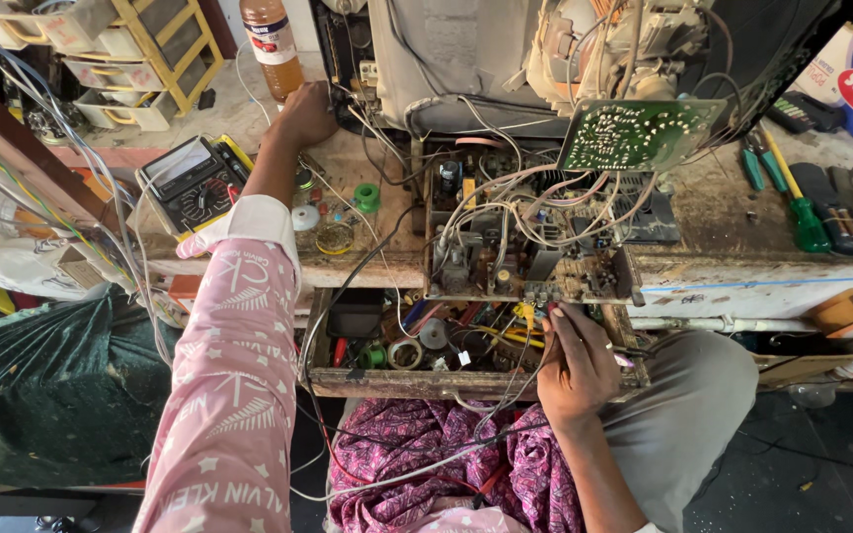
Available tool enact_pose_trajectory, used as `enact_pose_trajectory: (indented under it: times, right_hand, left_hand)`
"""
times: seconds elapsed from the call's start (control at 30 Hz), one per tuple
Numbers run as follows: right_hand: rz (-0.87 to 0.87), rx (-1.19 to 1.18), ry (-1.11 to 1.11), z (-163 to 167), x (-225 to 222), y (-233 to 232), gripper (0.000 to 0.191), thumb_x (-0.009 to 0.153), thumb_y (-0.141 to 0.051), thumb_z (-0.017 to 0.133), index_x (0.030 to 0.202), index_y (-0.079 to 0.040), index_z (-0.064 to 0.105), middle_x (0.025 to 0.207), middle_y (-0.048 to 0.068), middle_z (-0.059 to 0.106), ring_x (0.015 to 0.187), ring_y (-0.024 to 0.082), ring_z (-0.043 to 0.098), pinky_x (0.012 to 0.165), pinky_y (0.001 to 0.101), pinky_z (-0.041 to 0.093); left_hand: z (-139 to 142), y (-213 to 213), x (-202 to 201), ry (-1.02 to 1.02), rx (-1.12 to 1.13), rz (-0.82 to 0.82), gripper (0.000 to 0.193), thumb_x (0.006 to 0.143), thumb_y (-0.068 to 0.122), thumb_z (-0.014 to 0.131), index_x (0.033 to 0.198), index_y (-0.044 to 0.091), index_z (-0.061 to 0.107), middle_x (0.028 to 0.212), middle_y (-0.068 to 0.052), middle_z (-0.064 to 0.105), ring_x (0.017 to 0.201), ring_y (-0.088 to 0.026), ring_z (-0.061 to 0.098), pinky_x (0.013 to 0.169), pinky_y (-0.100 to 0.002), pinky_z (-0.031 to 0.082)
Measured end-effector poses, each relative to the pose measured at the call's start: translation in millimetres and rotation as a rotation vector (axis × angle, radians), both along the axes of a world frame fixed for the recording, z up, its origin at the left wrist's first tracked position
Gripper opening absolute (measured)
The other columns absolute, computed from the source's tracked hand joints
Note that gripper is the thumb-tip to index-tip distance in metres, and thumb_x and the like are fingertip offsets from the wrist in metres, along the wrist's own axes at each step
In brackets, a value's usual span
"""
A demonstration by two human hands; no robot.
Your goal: The person cleans a circuit board with a toothbrush, then uses a soldering iron and multimeter probes to work on the board and connected wires. The person handles the board, wires, and tools throughout the clip.
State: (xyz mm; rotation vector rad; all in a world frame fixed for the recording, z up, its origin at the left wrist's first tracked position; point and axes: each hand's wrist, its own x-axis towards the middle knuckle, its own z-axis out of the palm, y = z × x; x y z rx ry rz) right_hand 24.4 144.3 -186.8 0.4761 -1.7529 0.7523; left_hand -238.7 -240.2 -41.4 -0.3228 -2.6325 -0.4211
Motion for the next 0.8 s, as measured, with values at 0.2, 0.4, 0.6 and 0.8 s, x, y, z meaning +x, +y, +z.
enact_pose_trajectory:
  times: [0.2,0.4,0.6,0.8]
  right_hand:
    - [-0.012,-0.001,-0.01,-0.4,0.8,-0.2,0.026,0.091,0.007,0.079,0.115,-0.001,0.072,0.114,0.016,0.073,0.104,0.031,0.074,0.088,0.039,0.062]
    - [-0.028,-0.003,-0.024,1.3,2.0,-1.1,0.025,0.092,0.006,0.079,0.115,0.0,0.072,0.114,0.016,0.073,0.104,0.032,0.074,0.087,0.0391,0.061]
    - [-0.044,0.004,-0.029,2.6,3.0,-1.5,0.024,0.092,0.006,0.079,0.114,0.002,0.072,0.114,0.017,0.074,0.104,0.032,0.074,0.088,0.0398,0.061]
    - [-0.033,-0.001,-0.018,0.3,1.7,-1.6,0.019,0.093,0.007,0.078,0.111,0.003,0.072,0.115,0.018,0.074,0.104,0.032,0.075,0.088,0.0385,0.063]
  left_hand:
    - [-1.4,-0.6,-1.2,0.007,0.002,-0.002,0.024,0.08,0.009,0.066,0.096,-0.009,0.067,0.102,-0.033,0.069,0.1,-0.049,0.066,0.089,-0.052,0.053]
    - [-1.6,-1.5,-2.3,-0.009,-0.028,0.007,0.024,0.081,0.008,0.064,0.097,-0.01,0.066,0.104,-0.033,0.069,0.103,-0.049,0.066,0.092,-0.052,0.054]
    - [-1.8,-0.1,-2.3,-0.016,-0.018,0.021,0.026,0.082,0.007,0.064,0.102,-0.01,0.066,0.105,-0.034,0.069,0.103,-0.05,0.066,0.091,-0.052,0.054]
    - [-0.8,0.2,1.3,-0.038,0.026,0.025,0.027,0.083,0.008,0.066,0.104,-0.008,0.066,0.107,-0.034,0.068,0.103,-0.051,0.065,0.089,-0.053,0.054]
